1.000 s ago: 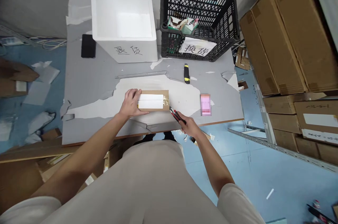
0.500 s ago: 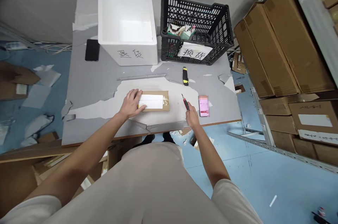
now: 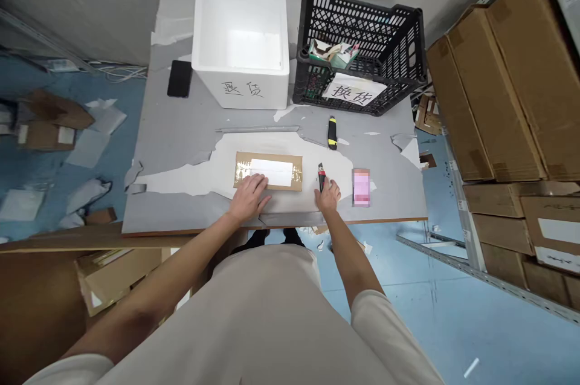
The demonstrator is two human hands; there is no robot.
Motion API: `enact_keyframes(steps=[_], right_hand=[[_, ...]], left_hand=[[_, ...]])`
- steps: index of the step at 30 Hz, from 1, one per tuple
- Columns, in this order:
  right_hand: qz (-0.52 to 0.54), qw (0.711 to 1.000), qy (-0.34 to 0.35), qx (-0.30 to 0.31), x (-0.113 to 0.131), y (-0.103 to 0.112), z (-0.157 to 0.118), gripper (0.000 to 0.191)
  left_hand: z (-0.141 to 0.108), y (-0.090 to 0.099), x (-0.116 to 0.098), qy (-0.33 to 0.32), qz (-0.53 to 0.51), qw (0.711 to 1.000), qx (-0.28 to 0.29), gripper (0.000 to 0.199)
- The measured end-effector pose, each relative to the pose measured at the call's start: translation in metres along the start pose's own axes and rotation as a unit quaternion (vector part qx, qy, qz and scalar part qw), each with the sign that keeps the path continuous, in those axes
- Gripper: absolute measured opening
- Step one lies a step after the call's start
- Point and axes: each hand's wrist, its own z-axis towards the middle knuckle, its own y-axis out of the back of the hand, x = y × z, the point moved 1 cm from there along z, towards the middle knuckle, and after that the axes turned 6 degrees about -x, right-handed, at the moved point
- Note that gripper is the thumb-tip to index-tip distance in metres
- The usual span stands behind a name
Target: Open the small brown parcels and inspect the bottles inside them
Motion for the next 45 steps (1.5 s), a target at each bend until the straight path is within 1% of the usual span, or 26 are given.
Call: enact_keyframes(steps=[2, 3, 4, 5, 6, 7, 8, 9, 11, 14, 16, 19, 22, 24, 27, 29, 32, 34, 36, 37, 39, 40, 41, 42, 43, 45], right_hand=[[0.034, 0.996, 0.063, -0.061, 0.023, 0.023, 0.01, 0.058], [0.051, 0.988, 0.115, -0.085, 0.041, 0.036, 0.015, 0.057], [0.06, 0.977, 0.186, -0.086, 0.062, 0.046, 0.02, 0.055], [0.058, 0.959, 0.272, -0.056, 0.084, 0.054, 0.024, 0.054], [0.043, 0.934, 0.353, -0.011, 0.107, 0.059, 0.026, 0.054], [0.019, 0.908, 0.417, 0.03, 0.128, 0.062, 0.028, 0.054], [-0.01, 0.887, 0.458, 0.061, 0.146, 0.061, 0.029, 0.056], [-0.043, 0.871, 0.482, 0.084, 0.16, 0.058, 0.029, 0.057], [-0.102, 0.854, 0.499, 0.105, 0.176, 0.049, 0.029, 0.057], [-0.163, 0.841, 0.506, 0.099, 0.18, 0.039, 0.028, 0.055], [-0.19, 0.828, 0.518, 0.094, 0.181, 0.039, 0.027, 0.052], [-0.217, 0.808, 0.534, 0.125, 0.19, 0.051, 0.033, 0.047], [-0.222, 0.805, 0.518, 0.187, 0.204, 0.068, 0.05, 0.039], [-0.204, 0.817, 0.494, 0.217, 0.211, 0.077, 0.069, 0.034], [-0.168, 0.85, 0.447, 0.222, 0.214, 0.082, 0.098, 0.041], [-0.151, 0.88, 0.397, 0.212, 0.211, 0.076, 0.113, 0.048], [-0.121, 0.926, 0.295, 0.203, 0.203, 0.058, 0.124, 0.059], [-0.087, 0.941, 0.255, 0.203, 0.197, 0.047, 0.126, 0.059], [-0.043, 0.945, 0.271, 0.18, 0.192, 0.045, 0.123, 0.051], [-0.022, 0.943, 0.295, 0.15, 0.189, 0.047, 0.119, 0.048], [0.008, 0.933, 0.354, 0.066, 0.182, 0.06, 0.107, 0.046], [0.014, 0.924, 0.382, 0.027, 0.178, 0.069, 0.097, 0.047], [0.014, 0.912, 0.409, 0.004, 0.173, 0.077, 0.084, 0.048], [0.005, 0.9, 0.436, 0.002, 0.168, 0.084, 0.07, 0.049], [-0.011, 0.887, 0.46, 0.022, 0.164, 0.089, 0.055, 0.049], [-0.063, 0.865, 0.488, 0.097, 0.157, 0.092, 0.027, 0.053]], left_hand=[[-0.006, -0.004, 0.0, -0.007, 0.002, 1.0, -0.002, 0.049], [-0.009, -0.006, 0.002, -0.014, 0.001, 1.0, -0.003, 0.049], [-0.011, -0.008, 0.004, -0.019, 0.001, 1.0, -0.005, 0.049], [-0.012, -0.011, 0.006, -0.022, -0.002, 1.0, -0.009, 0.05], [-0.013, -0.013, 0.008, -0.023, -0.006, 1.0, -0.011, 0.05], [-0.014, -0.016, 0.01, -0.025, -0.012, 1.0, -0.013, 0.051], [-0.014, -0.018, 0.011, -0.028, -0.018, 0.999, -0.014, 0.051], [-0.014, -0.02, 0.012, -0.03, -0.023, 0.999, -0.014, 0.051], [-0.013, -0.022, 0.014, -0.034, -0.029, 0.999, -0.015, 0.051], [-0.013, -0.022, 0.015, -0.038, -0.032, 0.999, -0.013, 0.051], [-0.013, -0.023, 0.016, -0.042, -0.032, 0.999, -0.01, 0.052], [-0.015, -0.024, 0.018, -0.048, -0.027, 0.998, -0.011, 0.052], [-0.017, -0.024, 0.017, -0.051, -0.026, 0.998, -0.008, 0.052], [-0.019, -0.024, 0.016, -0.049, -0.028, 0.998, -0.004, 0.052], [-0.02, -0.025, 0.014, -0.038, -0.032, 0.999, -0.002, 0.053], [-0.02, -0.025, 0.013, -0.032, -0.038, 0.999, -0.004, 0.053], [-0.017, -0.02, 0.014, -0.036, -0.055, 0.998, -0.01, 0.053], [-0.014, -0.011, 0.021, -0.041, -0.068, 0.997, -0.012, 0.054], [-0.01, 0.003, 0.035, -0.03, -0.074, 0.997, -0.016, 0.062], [-0.008, 0.01, 0.046, -0.018, -0.072, 0.997, -0.017, 0.071], [-0.002, 0.024, 0.073, 0.008, -0.069, 0.998, -0.006, 0.093], [0.001, 0.029, 0.086, 0.0, -0.076, 0.997, 0.013, 0.1], [0.004, 0.033, 0.099, -0.014, -0.088, 0.995, 0.033, 0.103], [0.006, 0.035, 0.11, -0.021, -0.101, 0.994, 0.047, 0.104], [0.008, 0.036, 0.119, -0.028, -0.113, 0.991, 0.059, 0.104], [0.012, 0.035, 0.129, -0.038, -0.125, 0.989, 0.071, 0.101]])
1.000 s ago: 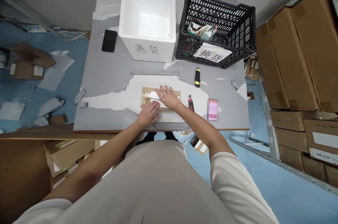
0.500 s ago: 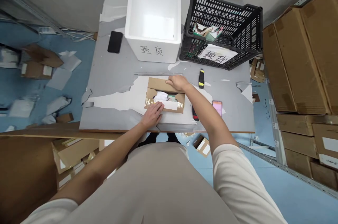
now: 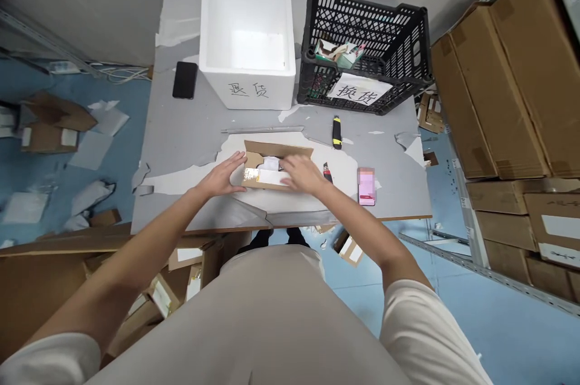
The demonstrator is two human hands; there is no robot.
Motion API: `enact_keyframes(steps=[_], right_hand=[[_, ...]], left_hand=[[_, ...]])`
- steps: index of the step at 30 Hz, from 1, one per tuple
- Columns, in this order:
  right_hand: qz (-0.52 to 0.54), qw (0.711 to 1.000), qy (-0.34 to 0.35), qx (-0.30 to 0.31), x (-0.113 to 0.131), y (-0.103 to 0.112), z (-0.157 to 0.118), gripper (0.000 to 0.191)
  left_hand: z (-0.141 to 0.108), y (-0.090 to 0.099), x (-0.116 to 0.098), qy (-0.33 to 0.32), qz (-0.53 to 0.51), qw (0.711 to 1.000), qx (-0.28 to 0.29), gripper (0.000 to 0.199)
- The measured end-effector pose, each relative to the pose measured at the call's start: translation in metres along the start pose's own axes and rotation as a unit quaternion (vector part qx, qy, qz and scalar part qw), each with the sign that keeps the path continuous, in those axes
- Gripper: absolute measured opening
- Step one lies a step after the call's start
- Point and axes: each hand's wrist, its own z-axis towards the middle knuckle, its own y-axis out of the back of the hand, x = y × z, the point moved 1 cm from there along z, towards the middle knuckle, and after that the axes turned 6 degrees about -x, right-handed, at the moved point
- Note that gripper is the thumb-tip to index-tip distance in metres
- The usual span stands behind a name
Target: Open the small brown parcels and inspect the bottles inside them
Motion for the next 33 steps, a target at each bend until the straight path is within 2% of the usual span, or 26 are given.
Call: enact_keyframes(steps=[2, 4, 7, 9, 14, 16, 18, 20, 22, 24, 26, 28, 31, 33], right_hand=[[-0.018, 0.997, -0.015, 0.077, 0.015, -0.005, -0.01, 0.061], [-0.035, 0.991, -0.057, 0.114, 0.023, -0.009, -0.009, 0.061], [-0.055, 0.985, -0.096, 0.13, 0.029, -0.013, -0.007, 0.038], [-0.076, 0.985, -0.097, 0.121, 0.033, -0.018, -0.016, 0.031], [-0.076, 0.996, -0.01, 0.049, 0.05, -0.055, -0.063, 0.05], [-0.059, 0.998, -0.005, 0.032, 0.055, -0.072, -0.075, 0.052], [-0.035, 0.999, -0.013, 0.025, 0.057, -0.08, -0.08, 0.055], [0.002, 1.0, -0.012, 0.02, 0.052, -0.075, -0.079, 0.057], [0.052, 0.998, -0.01, 0.018, 0.042, -0.059, -0.074, 0.057], [0.102, 0.994, -0.019, 0.021, 0.028, -0.038, -0.065, 0.055], [0.116, 0.992, -0.033, 0.028, 0.015, -0.018, -0.05, 0.053], [0.082, 0.995, -0.026, 0.055, 0.009, -0.006, -0.029, 0.049], [-0.027, 0.988, 0.009, 0.15, 0.013, -0.005, 0.005, 0.037], [-0.093, 0.975, 0.005, 0.204, 0.019, -0.01, 0.022, 0.033]], left_hand=[[0.004, -0.001, 0.003, -0.02, 0.0, 1.0, 0.013, 0.097], [0.008, -0.002, 0.002, -0.04, 0.005, 0.999, 0.031, 0.094], [0.015, -0.002, 0.001, -0.032, 0.017, 0.998, 0.044, 0.091], [0.018, -0.002, 0.002, -0.016, 0.03, 0.998, 0.044, 0.09], [0.019, -0.01, 0.0, 0.0, 0.042, 0.998, 0.04, 0.085], [0.016, -0.01, -0.003, 0.003, 0.04, 0.998, 0.046, 0.085], [0.014, -0.005, -0.007, 0.006, 0.052, 0.996, 0.07, 0.087], [0.013, 0.006, -0.013, 0.007, 0.08, 0.991, 0.105, 0.088], [0.014, 0.02, -0.023, 0.005, 0.112, 0.986, 0.127, 0.084], [0.018, 0.031, -0.037, 0.009, 0.139, 0.985, 0.105, 0.069], [0.028, 0.033, -0.056, 0.009, 0.154, 0.986, 0.065, 0.049], [0.043, 0.024, -0.076, -0.021, 0.152, 0.986, 0.064, 0.035], [0.069, 0.001, -0.096, -0.083, 0.162, 0.972, 0.151, 0.027], [0.08, -0.011, -0.1, -0.079, 0.2, 0.957, 0.194, 0.025]])
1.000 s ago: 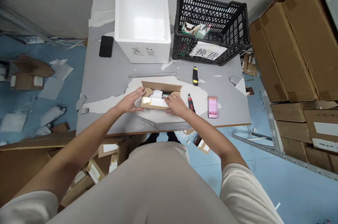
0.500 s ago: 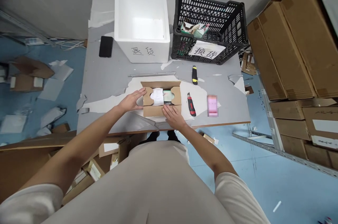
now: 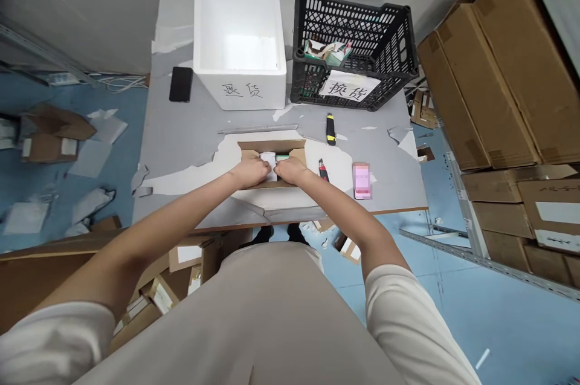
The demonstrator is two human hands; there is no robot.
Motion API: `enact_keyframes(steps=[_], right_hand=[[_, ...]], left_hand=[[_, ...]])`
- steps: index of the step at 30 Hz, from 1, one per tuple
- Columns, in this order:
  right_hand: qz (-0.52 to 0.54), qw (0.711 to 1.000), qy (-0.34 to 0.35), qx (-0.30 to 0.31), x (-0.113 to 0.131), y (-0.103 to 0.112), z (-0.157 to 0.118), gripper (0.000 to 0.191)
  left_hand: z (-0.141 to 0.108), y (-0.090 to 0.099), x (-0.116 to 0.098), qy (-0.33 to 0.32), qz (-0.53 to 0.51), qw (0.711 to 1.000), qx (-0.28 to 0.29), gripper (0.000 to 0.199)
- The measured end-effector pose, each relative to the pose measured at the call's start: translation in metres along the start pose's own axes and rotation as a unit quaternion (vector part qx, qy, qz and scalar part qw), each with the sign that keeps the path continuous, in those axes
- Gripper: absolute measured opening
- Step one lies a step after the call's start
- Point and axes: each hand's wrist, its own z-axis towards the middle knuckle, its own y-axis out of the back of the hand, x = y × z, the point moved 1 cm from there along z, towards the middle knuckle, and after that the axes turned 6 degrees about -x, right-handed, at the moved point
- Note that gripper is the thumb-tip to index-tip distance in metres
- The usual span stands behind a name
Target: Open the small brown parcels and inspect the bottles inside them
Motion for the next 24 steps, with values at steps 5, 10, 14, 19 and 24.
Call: enact_keyframes(steps=[5, 10, 14, 19, 24], right_hand=[[-0.071, 0.994, -0.076, -0.037, 0.004, 0.0, -0.001, 0.04], [-0.025, 0.973, -0.18, -0.141, -0.019, -0.018, -0.046, 0.058], [0.104, 0.963, -0.204, -0.143, -0.04, -0.054, -0.066, 0.096], [0.275, 0.926, -0.144, -0.213, -0.051, -0.096, -0.058, 0.109], [0.254, 0.934, -0.155, -0.2, -0.049, -0.092, -0.064, 0.098]], left_hand=[[-0.01, -0.005, 0.002, 0.089, 0.05, 0.993, -0.056, 0.033], [-0.051, -0.008, -0.004, 0.217, 0.022, 0.968, -0.126, 0.06], [-0.07, -0.029, -0.001, 0.269, -0.028, 0.953, -0.133, 0.095], [-0.074, -0.075, 0.015, 0.219, -0.137, 0.942, -0.215, 0.125], [-0.081, -0.062, 0.01, 0.267, -0.132, 0.935, -0.194, 0.11]])
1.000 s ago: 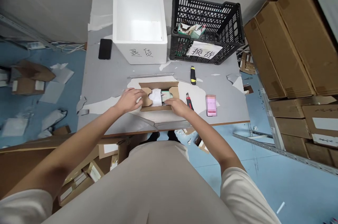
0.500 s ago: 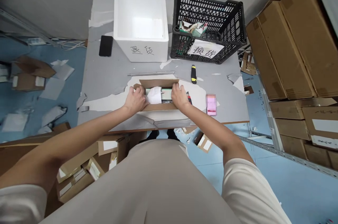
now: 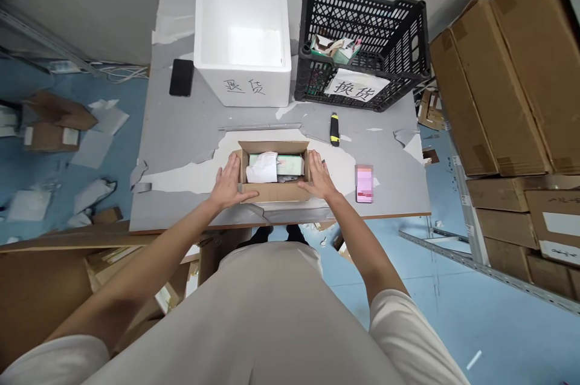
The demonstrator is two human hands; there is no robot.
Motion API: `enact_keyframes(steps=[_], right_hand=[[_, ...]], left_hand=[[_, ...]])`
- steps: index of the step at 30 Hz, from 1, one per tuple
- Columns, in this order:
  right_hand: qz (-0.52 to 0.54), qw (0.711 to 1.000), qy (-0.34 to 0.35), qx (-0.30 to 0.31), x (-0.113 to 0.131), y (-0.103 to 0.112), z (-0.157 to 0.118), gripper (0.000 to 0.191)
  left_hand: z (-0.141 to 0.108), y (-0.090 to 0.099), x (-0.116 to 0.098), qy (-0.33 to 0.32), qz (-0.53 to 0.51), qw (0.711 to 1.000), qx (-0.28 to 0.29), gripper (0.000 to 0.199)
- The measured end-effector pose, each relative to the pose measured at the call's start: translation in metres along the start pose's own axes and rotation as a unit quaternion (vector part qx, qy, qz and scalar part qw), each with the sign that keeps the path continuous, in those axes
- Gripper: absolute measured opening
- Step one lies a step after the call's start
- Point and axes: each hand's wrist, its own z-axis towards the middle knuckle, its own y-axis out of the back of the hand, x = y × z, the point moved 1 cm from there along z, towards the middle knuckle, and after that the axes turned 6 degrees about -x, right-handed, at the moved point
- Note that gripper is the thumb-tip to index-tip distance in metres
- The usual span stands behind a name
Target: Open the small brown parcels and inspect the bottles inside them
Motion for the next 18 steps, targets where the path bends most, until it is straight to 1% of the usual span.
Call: enact_keyframes(steps=[2, 4, 5, 6, 7, 8, 9, 11, 12, 13, 14, 16, 18], right_hand=[[-0.067, 0.997, -0.016, -0.016, 0.012, 0.016, -0.002, 0.08], [-0.14, 0.989, -0.013, -0.041, 0.028, 0.034, 0.001, 0.061], [-0.169, 0.985, 0.006, -0.036, 0.038, 0.042, 0.005, 0.052], [-0.191, 0.981, 0.035, -0.011, 0.047, 0.048, 0.01, 0.045], [-0.206, 0.975, 0.07, 0.033, 0.056, 0.051, 0.018, 0.04], [-0.216, 0.966, 0.105, 0.091, 0.063, 0.051, 0.026, 0.038], [-0.226, 0.951, 0.136, 0.159, 0.069, 0.049, 0.036, 0.036], [-0.246, 0.913, 0.175, 0.276, 0.076, 0.039, 0.055, 0.033], [-0.254, 0.895, 0.186, 0.315, 0.077, 0.033, 0.063, 0.03], [-0.26, 0.882, 0.194, 0.341, 0.078, 0.025, 0.071, 0.027], [-0.264, 0.874, 0.2, 0.355, 0.078, 0.018, 0.078, 0.025], [-0.264, 0.869, 0.207, 0.362, 0.077, 0.003, 0.086, 0.023], [-0.271, 0.86, 0.219, 0.373, 0.075, -0.011, 0.09, 0.026]], left_hand=[[0.003, 0.021, -0.014, 0.014, 0.05, 0.999, -0.007, 0.086], [0.013, 0.039, -0.033, -0.013, 0.087, 0.996, -0.019, 0.061], [0.02, 0.043, -0.042, -0.034, 0.099, 0.994, -0.011, 0.049], [0.029, 0.043, -0.051, -0.057, 0.109, 0.992, 0.008, 0.038], [0.039, 0.04, -0.058, -0.077, 0.117, 0.989, 0.037, 0.031], [0.05, 0.034, -0.064, -0.097, 0.124, 0.985, 0.071, 0.027], [0.061, 0.027, -0.067, -0.114, 0.132, 0.979, 0.102, 0.027], [0.08, 0.01, -0.069, -0.145, 0.15, 0.968, 0.143, 0.038], [0.088, 0.002, -0.067, -0.16, 0.155, 0.962, 0.157, 0.047], [0.094, -0.004, -0.064, -0.171, 0.157, 0.958, 0.167, 0.053], [0.098, -0.008, -0.06, -0.18, 0.156, 0.955, 0.175, 0.054], [0.103, -0.013, -0.052, -0.196, 0.142, 0.951, 0.194, 0.05], [0.104, -0.013, -0.046, -0.204, 0.124, 0.95, 0.201, 0.045]])
